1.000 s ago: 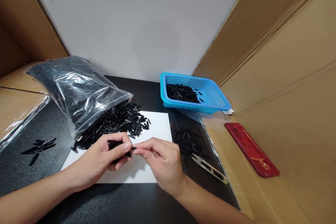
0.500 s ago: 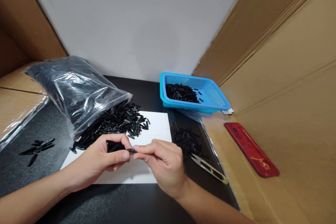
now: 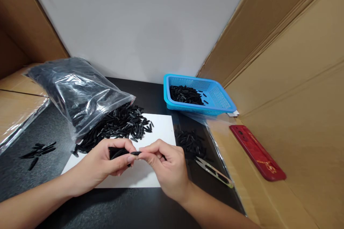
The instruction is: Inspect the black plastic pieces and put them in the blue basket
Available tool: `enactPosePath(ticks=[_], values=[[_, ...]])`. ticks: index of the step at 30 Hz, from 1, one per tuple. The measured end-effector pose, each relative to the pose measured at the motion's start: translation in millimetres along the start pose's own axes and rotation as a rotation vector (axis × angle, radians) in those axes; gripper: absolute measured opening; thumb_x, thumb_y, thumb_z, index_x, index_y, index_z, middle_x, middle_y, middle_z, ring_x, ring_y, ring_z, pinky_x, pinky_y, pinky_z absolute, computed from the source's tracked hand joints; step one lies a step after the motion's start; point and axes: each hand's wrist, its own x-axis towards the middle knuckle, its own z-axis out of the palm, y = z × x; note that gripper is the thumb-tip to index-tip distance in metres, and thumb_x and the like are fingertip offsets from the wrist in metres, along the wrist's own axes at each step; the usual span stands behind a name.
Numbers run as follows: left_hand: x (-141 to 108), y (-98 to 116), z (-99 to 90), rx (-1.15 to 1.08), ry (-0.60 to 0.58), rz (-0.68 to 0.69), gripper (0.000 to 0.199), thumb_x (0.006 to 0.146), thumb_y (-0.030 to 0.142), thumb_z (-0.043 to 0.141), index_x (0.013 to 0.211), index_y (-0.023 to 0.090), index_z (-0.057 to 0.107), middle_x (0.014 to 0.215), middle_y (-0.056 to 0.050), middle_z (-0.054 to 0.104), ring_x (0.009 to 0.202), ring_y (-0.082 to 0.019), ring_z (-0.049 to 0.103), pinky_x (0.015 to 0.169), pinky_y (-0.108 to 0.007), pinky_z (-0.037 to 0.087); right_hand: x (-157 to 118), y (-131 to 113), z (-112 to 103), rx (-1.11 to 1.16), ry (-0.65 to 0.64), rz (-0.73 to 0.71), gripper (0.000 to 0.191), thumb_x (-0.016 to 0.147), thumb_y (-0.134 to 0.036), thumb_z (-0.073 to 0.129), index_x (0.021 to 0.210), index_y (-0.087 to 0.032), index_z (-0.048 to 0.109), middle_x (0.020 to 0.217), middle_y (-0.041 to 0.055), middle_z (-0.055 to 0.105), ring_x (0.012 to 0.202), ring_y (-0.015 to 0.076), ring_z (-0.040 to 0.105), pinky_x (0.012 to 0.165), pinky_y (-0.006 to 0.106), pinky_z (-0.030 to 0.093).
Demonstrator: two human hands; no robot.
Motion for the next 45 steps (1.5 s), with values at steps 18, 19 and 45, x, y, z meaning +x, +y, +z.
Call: enactPosePath(ticks=[18,19,45], values=[[8,-9,2.5,-0.152,0.086,-0.057,0.031,0.082,0.046,0.068,0.093,0.017,0.071,0.059,0.005,0.05,0.052,-0.006,0.039,0.049,-0.019,0.027,1,3,7,0.473,-0.088,0.465,0.034,0.088,-0.042,0.066,0.067,-0.019,0.05,0.055,-0.008,0.038,0.047,0.0072,0.025,0.045,0.022,0.022],[8,-8,3.1,-0.161,0.097,-0.06,0.031,0.083,0.046,0.066,0.091,0.017,0.071,0.06,0.005,0.051,0.052,-0.006,0.039,0.049,-0.019,0.026,2,2,8,0.446,-0.085,0.458,0.035,0.087,-0.042,0.066,0.066,-0.019,0.05,0.055,-0.0077,0.038,0.048,0.0074,0.026,0.045,0.022,0.022],[-4,-2,3.8,-0.221,-0.148,-0.282,0.034,0.079,0.036,0.073,0.106,0.018,0.076,0.058,0.004,0.054,0.045,-0.005,0.035,0.044,-0.02,0.02,32,12,-12,0.966,-0.136,0.727,0.026,0.079,-0.035,0.076,0.073,-0.017,0.057,0.05,-0.008,0.046,0.038,0.0022,0.018,0.034,0.014,0.014]])
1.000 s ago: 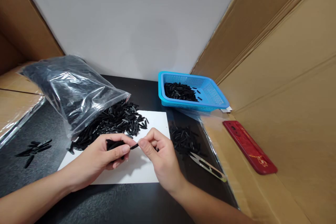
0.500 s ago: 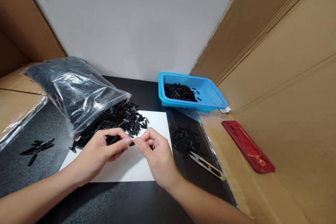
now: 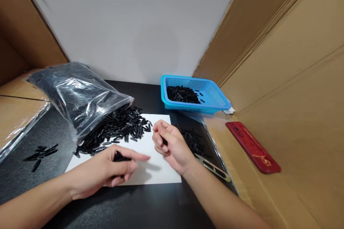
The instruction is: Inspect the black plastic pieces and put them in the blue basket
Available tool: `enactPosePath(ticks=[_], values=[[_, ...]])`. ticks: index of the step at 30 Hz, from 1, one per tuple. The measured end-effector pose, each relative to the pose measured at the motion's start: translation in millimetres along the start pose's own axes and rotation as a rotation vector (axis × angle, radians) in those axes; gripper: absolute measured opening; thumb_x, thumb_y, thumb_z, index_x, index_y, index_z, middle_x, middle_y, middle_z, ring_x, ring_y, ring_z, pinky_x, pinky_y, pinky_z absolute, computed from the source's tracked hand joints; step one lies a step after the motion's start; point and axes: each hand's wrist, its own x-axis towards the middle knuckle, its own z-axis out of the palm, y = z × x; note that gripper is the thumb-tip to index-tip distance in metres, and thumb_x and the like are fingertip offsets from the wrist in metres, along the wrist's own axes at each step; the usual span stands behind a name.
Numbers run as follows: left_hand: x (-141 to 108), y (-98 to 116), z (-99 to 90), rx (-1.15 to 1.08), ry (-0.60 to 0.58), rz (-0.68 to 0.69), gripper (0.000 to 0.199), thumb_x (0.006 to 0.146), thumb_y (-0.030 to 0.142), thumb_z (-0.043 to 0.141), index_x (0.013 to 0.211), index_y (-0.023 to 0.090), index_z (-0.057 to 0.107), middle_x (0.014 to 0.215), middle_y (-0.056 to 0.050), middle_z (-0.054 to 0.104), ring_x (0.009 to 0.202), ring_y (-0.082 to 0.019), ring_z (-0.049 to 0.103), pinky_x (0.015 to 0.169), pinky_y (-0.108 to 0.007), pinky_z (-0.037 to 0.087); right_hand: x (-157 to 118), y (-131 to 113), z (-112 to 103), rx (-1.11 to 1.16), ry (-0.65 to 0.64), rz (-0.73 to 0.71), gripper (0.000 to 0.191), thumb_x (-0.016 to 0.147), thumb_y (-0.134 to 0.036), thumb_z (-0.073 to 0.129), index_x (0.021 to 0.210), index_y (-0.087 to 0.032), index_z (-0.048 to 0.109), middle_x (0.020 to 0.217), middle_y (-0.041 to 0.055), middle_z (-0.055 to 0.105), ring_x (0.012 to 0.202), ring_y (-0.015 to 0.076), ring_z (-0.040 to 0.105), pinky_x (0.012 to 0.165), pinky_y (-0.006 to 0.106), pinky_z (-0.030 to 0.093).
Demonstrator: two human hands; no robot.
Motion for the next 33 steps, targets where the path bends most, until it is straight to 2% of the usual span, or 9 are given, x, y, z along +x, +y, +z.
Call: enactPosePath(ticks=[3,8,10,13,17,22,25,29,33], values=[[2,5,-4.1,-0.132,0.074,0.048,0.042,0.081,0.038,0.071,0.117,0.017,0.072,0.061,0.003,0.053,0.047,-0.005,0.034,0.045,-0.02,0.019,2,4,-1,-0.081,0.027,-0.028,0.028,0.076,-0.039,0.078,0.084,-0.018,0.062,0.051,-0.0092,0.044,0.039,0.0022,0.017,0.036,0.015,0.012],[1,9,-1.3,-0.208,0.139,0.049,0.038,0.084,0.045,0.067,0.107,0.016,0.075,0.064,0.002,0.053,0.052,-0.005,0.034,0.049,-0.017,0.022,-2,6,-2,-0.342,0.093,-0.163,0.037,0.085,-0.052,0.064,0.073,-0.018,0.062,0.046,-0.0116,0.024,0.041,0.0059,0.014,0.038,0.02,0.012],[3,8,-0.1,-0.237,0.17,0.06,0.036,0.085,0.046,0.064,0.097,0.014,0.076,0.066,0.002,0.055,0.051,-0.005,0.034,0.049,-0.017,0.022,-7,7,1,-0.561,0.093,-0.266,0.033,0.086,-0.048,0.064,0.075,-0.018,0.067,0.048,-0.008,0.036,0.044,0.0075,0.023,0.041,0.021,0.02],[8,6,0.7,-0.255,0.244,0.107,0.036,0.085,0.046,0.062,0.08,0.013,0.075,0.071,0.0,0.058,0.049,-0.004,0.032,0.048,-0.019,0.022,-15,12,10,-0.889,0.029,-0.363,0.019,0.084,-0.037,0.067,0.084,-0.019,0.073,0.066,-0.0006,0.062,0.047,0.0084,0.031,0.046,0.024,0.03],[12,2,2.0,-0.281,0.349,0.113,0.033,0.085,0.044,0.062,0.1,0.017,0.074,0.069,0.001,0.061,0.05,-0.007,0.038,0.054,-0.02,0.032,-20,26,19,-1.119,-0.034,-0.438,0.017,0.079,-0.03,0.074,0.093,-0.021,0.075,0.067,-0.0009,0.068,0.046,0.0093,0.037,0.052,0.025,0.04],[10,2,1.8,-0.241,0.363,0.115,0.037,0.089,0.043,0.057,0.11,0.017,0.071,0.052,0.005,0.05,0.048,-0.007,0.031,0.054,-0.02,0.029,-19,34,18,-1.087,-0.023,-0.531,0.015,0.086,-0.022,0.065,0.093,-0.022,0.078,0.081,0.0052,0.077,0.059,0.0159,0.06,0.059,0.028,0.048],[9,2,-0.7,-0.203,0.305,0.146,0.036,0.091,0.044,0.054,0.104,0.015,0.07,0.047,0.007,0.044,0.046,-0.007,0.027,0.05,-0.019,0.022,-18,31,15,-0.955,0.045,-0.479,0.013,0.082,-0.022,0.068,0.088,-0.022,0.079,0.071,0.003,0.074,0.051,0.0134,0.053,0.053,0.027,0.043],[9,3,-4.1,-0.171,0.2,0.167,0.04,0.088,0.05,0.057,0.076,0.013,0.066,0.05,0.006,0.042,0.048,-0.007,0.026,0.047,-0.02,0.015,-17,26,11,-0.814,0.173,-0.37,0.012,0.078,-0.027,0.072,0.083,-0.02,0.081,0.049,-0.0035,0.054,0.045,0.0101,0.034,0.045,0.025,0.029],[7,4,-4.1,-0.156,0.162,0.156,0.034,0.085,0.046,0.064,0.073,0.014,0.062,0.051,0.006,0.043,0.048,-0.006,0.026,0.046,-0.021,0.013,-16,24,8,-0.806,0.236,-0.359,0.01,0.074,-0.028,0.075,0.077,-0.02,0.08,0.046,-0.0057,0.041,0.046,0.01,0.031,0.045,0.025,0.025]])
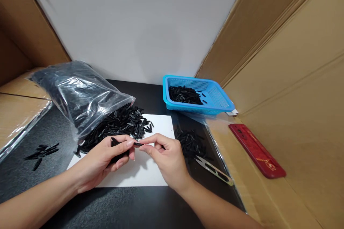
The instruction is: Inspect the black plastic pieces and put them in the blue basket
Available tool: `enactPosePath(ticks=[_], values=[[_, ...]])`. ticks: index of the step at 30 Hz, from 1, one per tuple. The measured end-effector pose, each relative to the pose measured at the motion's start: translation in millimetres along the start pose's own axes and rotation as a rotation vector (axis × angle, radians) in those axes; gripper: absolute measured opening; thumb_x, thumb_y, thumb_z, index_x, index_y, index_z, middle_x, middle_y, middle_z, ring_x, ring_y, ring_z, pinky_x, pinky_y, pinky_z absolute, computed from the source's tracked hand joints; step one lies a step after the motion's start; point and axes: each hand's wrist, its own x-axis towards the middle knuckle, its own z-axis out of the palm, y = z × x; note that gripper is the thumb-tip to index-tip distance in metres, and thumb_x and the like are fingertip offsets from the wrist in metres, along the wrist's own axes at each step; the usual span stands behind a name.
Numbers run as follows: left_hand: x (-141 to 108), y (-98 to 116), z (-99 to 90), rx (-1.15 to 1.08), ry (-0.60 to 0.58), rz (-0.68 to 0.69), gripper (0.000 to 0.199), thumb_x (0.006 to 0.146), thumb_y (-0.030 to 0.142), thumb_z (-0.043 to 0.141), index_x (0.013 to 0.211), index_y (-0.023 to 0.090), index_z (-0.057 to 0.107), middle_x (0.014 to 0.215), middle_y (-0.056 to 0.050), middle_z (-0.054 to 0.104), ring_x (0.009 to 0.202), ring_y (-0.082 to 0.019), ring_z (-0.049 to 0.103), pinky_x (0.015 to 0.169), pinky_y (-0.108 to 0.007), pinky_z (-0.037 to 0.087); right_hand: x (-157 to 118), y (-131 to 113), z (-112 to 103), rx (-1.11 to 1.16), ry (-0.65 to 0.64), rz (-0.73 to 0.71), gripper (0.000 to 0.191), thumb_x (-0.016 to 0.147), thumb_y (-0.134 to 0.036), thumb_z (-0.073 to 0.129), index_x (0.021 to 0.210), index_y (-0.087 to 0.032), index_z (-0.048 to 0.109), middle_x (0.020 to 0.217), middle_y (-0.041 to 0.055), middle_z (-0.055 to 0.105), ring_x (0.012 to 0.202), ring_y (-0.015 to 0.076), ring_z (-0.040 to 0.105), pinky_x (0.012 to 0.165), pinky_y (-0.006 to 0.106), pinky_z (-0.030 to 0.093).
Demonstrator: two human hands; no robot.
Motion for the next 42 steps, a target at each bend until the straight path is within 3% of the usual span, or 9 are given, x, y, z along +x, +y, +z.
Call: enactPosePath(ticks=[8,15,21,25,29,38,42], values=[[-0.6,2.4,1.4,0.033,0.003,0.006,0.033,0.083,0.045,0.066,0.07,0.015,0.061,0.047,0.008,0.041,0.046,-0.006,0.023,0.046,-0.021,0.013,-1.7,0.8,-0.2,-0.017,-0.02,-0.02,0.011,0.076,-0.028,0.074,0.082,-0.021,0.081,0.047,-0.007,0.036,0.045,0.0095,0.027,0.044,0.026,0.022],[-0.8,2.7,1.2,0.047,-0.002,0.004,0.033,0.085,0.045,0.064,0.07,0.015,0.061,0.046,0.008,0.04,0.046,-0.006,0.023,0.045,-0.021,0.013,-0.9,-2.8,-0.3,-0.01,-0.018,-0.026,0.011,0.076,-0.026,0.073,0.081,-0.02,0.081,0.049,-0.0038,0.051,0.045,0.0097,0.031,0.044,0.026,0.024],[-1.5,2.1,4.0,0.0,-0.028,-0.006,0.027,0.083,0.04,0.068,0.076,0.015,0.06,0.064,0.002,0.056,0.048,-0.005,0.031,0.046,-0.021,0.013,2.0,-4.5,-2.6,0.097,-0.007,0.035,0.017,0.073,-0.036,0.076,0.072,-0.019,0.078,0.049,-0.0034,0.049,0.048,0.0111,0.033,0.046,0.026,0.026],[-3.4,5.6,7.2,-0.028,-0.017,-0.05,0.028,0.09,0.039,0.051,0.081,0.015,0.063,0.069,-0.001,0.06,0.049,-0.006,0.034,0.047,-0.021,0.014,3.5,-0.9,-3.9,0.157,-0.005,0.082,0.028,0.072,-0.046,0.078,0.07,-0.018,0.076,0.051,-0.0036,0.047,0.049,0.0109,0.03,0.046,0.026,0.024],[-5.1,7.8,6.2,-0.138,-0.009,-0.089,0.03,0.087,0.031,0.04,0.086,0.016,0.066,0.066,-0.003,0.061,0.05,-0.008,0.035,0.048,-0.021,0.015,3.4,2.1,-3.1,0.202,-0.02,0.105,0.033,0.07,-0.051,0.079,0.072,-0.018,0.076,0.051,-0.0039,0.046,0.049,0.01,0.028,0.046,0.026,0.023],[-4.1,5.6,6.1,-0.052,-0.038,-0.063,0.015,0.085,0.029,0.055,0.085,0.016,0.063,0.066,0.0,0.06,0.048,-0.005,0.032,0.048,-0.022,0.012,1.6,-6.1,-3.0,0.207,-0.028,0.075,0.024,0.07,-0.043,0.081,0.069,-0.02,0.077,0.05,-0.0021,0.055,0.049,0.011,0.035,0.048,0.026,0.03],[-4.8,5.5,6.8,-0.044,-0.038,-0.055,0.017,0.085,0.025,0.052,0.086,0.015,0.065,0.067,-0.001,0.06,0.048,-0.005,0.034,0.049,-0.022,0.013,0.2,-5.7,-1.6,0.188,-0.036,0.06,0.018,0.07,-0.037,0.081,0.069,-0.019,0.076,0.052,-0.0022,0.055,0.049,0.0111,0.037,0.048,0.026,0.031]])
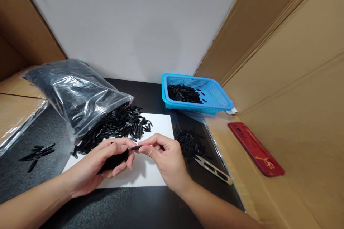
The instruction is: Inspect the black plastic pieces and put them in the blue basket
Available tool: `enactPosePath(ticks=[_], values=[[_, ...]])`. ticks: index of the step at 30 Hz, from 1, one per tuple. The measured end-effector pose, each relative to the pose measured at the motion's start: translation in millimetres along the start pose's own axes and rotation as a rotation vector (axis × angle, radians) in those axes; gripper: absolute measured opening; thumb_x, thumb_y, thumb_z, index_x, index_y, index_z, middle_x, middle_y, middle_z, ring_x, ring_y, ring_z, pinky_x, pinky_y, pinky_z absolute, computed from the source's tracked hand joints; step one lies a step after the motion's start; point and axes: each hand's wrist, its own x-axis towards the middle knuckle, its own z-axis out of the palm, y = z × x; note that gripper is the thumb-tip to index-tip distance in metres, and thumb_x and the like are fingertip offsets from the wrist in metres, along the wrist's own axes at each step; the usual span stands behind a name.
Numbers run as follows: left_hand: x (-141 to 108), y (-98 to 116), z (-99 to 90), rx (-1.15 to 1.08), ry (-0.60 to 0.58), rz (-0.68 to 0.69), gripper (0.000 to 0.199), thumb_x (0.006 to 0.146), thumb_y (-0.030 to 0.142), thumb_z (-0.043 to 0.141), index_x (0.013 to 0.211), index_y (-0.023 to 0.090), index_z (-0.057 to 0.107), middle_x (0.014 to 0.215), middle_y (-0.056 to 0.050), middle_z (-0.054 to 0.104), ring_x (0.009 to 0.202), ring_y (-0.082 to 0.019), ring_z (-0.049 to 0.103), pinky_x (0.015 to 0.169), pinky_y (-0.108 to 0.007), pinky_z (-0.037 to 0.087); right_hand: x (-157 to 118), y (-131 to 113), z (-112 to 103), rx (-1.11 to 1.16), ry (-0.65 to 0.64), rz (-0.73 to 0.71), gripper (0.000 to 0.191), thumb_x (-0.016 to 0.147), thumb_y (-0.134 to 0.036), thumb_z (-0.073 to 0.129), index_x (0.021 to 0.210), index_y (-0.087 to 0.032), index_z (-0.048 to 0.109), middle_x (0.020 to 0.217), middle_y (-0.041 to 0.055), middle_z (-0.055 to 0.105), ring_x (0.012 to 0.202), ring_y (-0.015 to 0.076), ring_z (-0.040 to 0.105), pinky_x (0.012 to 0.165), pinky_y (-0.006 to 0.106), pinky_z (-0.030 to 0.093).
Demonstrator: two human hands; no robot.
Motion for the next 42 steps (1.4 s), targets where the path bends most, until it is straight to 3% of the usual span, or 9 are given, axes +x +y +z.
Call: enactPosePath(ticks=[5,9,12,16,19,22,28,34,42], values=[[1,-1,-2.7,-0.021,0.003,0.005,0.029,0.079,0.021,0.048,0.096,0.012,0.07,0.068,-0.003,0.061,0.049,-0.008,0.036,0.047,-0.023,0.014,2,2,0,0.334,-0.075,0.132,0.017,0.081,-0.035,0.069,0.076,-0.02,0.064,0.049,-0.0088,0.04,0.041,0.0059,0.022,0.041,0.021,0.017],[1,-1,-3.0,-0.042,0.019,-0.025,0.045,0.077,0.018,0.046,0.117,0.012,0.067,0.068,-0.003,0.063,0.051,-0.008,0.036,0.05,-0.022,0.019,7,0,-1,0.57,-0.206,0.318,0.03,0.086,-0.041,0.058,0.067,-0.02,0.048,0.055,-0.0063,0.047,0.038,0.005,0.025,0.039,0.02,0.012],[1,-1,-1.6,-0.04,0.024,-0.025,0.053,0.076,0.016,0.045,0.126,0.013,0.063,0.067,-0.002,0.062,0.049,-0.008,0.035,0.049,-0.022,0.018,6,1,1,0.319,-0.209,0.263,0.029,0.087,-0.043,0.061,0.071,-0.02,0.054,0.051,-0.0078,0.044,0.04,0.0064,0.026,0.04,0.021,0.016],[3,-6,-0.3,-0.072,0.068,-0.03,0.06,0.075,0.018,0.048,0.133,0.019,0.058,0.065,-0.001,0.063,0.051,-0.009,0.039,0.048,-0.02,0.021,1,1,7,-0.103,-0.263,0.078,0.021,0.084,-0.034,0.065,0.093,-0.017,0.071,0.05,-0.0067,0.047,0.05,0.0106,0.037,0.051,0.024,0.03],[4,-10,-0.2,-0.095,0.123,-0.052,0.06,0.075,0.02,0.049,0.134,0.022,0.058,0.068,-0.002,0.066,0.054,-0.01,0.043,0.05,-0.019,0.026,-1,0,8,-0.221,-0.285,0.05,0.021,0.084,-0.027,0.063,0.096,-0.015,0.074,0.053,-0.0044,0.057,0.049,0.0101,0.036,0.052,0.025,0.03],[4,-9,-0.4,-0.092,0.123,-0.039,0.053,0.077,0.021,0.05,0.128,0.019,0.062,0.068,-0.004,0.066,0.054,-0.009,0.042,0.05,-0.019,0.027,1,-1,5,-0.208,-0.251,0.065,0.017,0.082,-0.029,0.066,0.086,-0.014,0.074,0.054,-0.0024,0.06,0.049,0.01,0.034,0.05,0.025,0.029],[6,-4,-1.6,-0.001,0.052,0.06,0.031,0.086,0.038,0.058,0.101,0.014,0.071,0.071,-0.003,0.064,0.048,-0.006,0.034,0.045,-0.021,0.013,6,0,-1,-0.095,-0.086,0.064,0.022,0.076,-0.035,0.072,0.065,-0.017,0.066,0.053,-0.0054,0.045,0.053,0.0104,0.037,0.052,0.024,0.031],[6,-9,-3.5,0.03,0.001,0.097,0.029,0.085,0.038,0.066,0.072,0.014,0.058,0.064,0.001,0.061,0.046,-0.004,0.032,0.046,-0.021,0.015,6,2,-1,-0.075,-0.065,0.06,0.028,0.078,-0.041,0.071,0.065,-0.017,0.065,0.057,-0.0039,0.049,0.053,0.0108,0.037,0.052,0.025,0.031],[7,-7,-4.6,0.034,0.012,0.094,0.03,0.087,0.039,0.063,0.07,0.015,0.056,0.064,0.001,0.059,0.045,-0.004,0.03,0.045,-0.021,0.012,5,4,-3,-0.069,-0.044,0.037,0.03,0.082,-0.048,0.067,0.082,-0.018,0.074,0.053,-0.0049,0.043,0.049,0.0117,0.036,0.048,0.026,0.03]])
